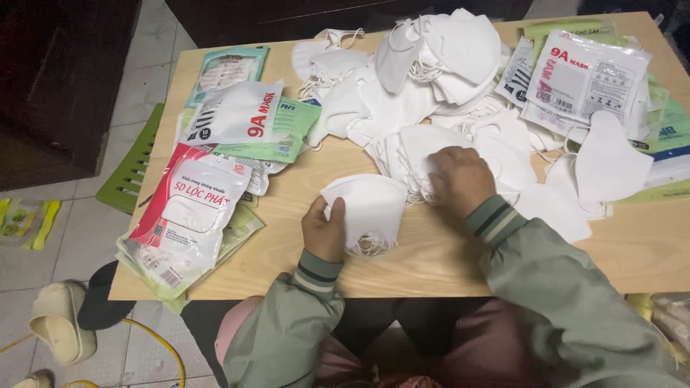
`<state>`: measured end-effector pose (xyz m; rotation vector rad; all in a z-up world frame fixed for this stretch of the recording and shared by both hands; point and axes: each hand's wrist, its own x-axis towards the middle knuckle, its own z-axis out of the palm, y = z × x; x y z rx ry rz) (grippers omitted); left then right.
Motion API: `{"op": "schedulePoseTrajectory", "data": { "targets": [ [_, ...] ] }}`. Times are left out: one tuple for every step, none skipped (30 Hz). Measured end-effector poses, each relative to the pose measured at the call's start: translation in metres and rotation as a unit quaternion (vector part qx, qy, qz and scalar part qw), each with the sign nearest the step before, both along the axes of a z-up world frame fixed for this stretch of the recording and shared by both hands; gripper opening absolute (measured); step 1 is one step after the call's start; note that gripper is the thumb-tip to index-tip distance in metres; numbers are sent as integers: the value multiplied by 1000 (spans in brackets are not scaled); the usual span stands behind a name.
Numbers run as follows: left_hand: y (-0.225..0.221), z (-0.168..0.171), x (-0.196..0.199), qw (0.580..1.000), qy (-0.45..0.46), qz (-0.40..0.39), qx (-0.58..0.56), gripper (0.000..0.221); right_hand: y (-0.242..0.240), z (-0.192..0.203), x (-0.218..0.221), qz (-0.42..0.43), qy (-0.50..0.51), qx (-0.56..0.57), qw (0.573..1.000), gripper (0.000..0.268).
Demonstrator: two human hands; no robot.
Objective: The person is sorting and stacking white face masks on a table. They pick up each mask, sometimes unfold it, and place it onto a growing stack.
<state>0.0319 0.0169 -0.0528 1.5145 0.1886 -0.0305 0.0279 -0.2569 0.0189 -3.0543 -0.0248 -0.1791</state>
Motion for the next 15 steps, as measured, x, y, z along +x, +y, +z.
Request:
{"op": "schedulePoseTrajectory", "data": {
  "targets": [
    [-3,6,-2,1000,0,1,0,26,-7,-7,4,1,0,0,1000,34],
    [-5,13,-4,1000,-17,8,-3,29,-14,-15,7,-21,22,7,1000,37],
    [-8,19,-6,999,-32,15,-6,33,-21,-22,10,-44,44,14,998,40],
    [-9,28,-9,999,-32,15,-6,33,-22,-26,12,-44,45,14,998,40],
    [-10,37,-11,998,-65,14,-10,44,-24,-30,15,-52,43,5,998,37],
    [-11,47,-14,995,-99,13,-15,57,-26,-34,17,-60,42,-5,997,35],
    [-10,45,-14,995,-100,13,-15,57,-27,-35,18,-60,41,-4,997,35],
    [-9,43,-13,993,-118,13,-10,60,-28,-36,20,-57,30,-5,998,32],
    [-8,41,-13,991,-135,14,-6,63,-30,-38,21,-54,20,-6,998,29],
    [-9,42,-14,991,-136,15,-6,63,-28,-31,18,-54,19,-6,998,29],
    [-11,43,-15,992,-122,20,4,48,-27,-25,14,-53,-10,18,998,28],
    [-12,43,-16,994,-109,24,13,37,-25,-19,10,-52,-40,43,997,26],
    [-12,38,-15,994,-109,25,12,37,-22,-14,6,-52,-39,43,997,26],
    [-11,33,-15,995,-97,28,4,32,-19,-9,2,-44,-69,78,994,26],
    [-11,28,-14,996,-86,31,-4,28,-16,-4,-2,-36,-98,112,988,26]
  ]
}}
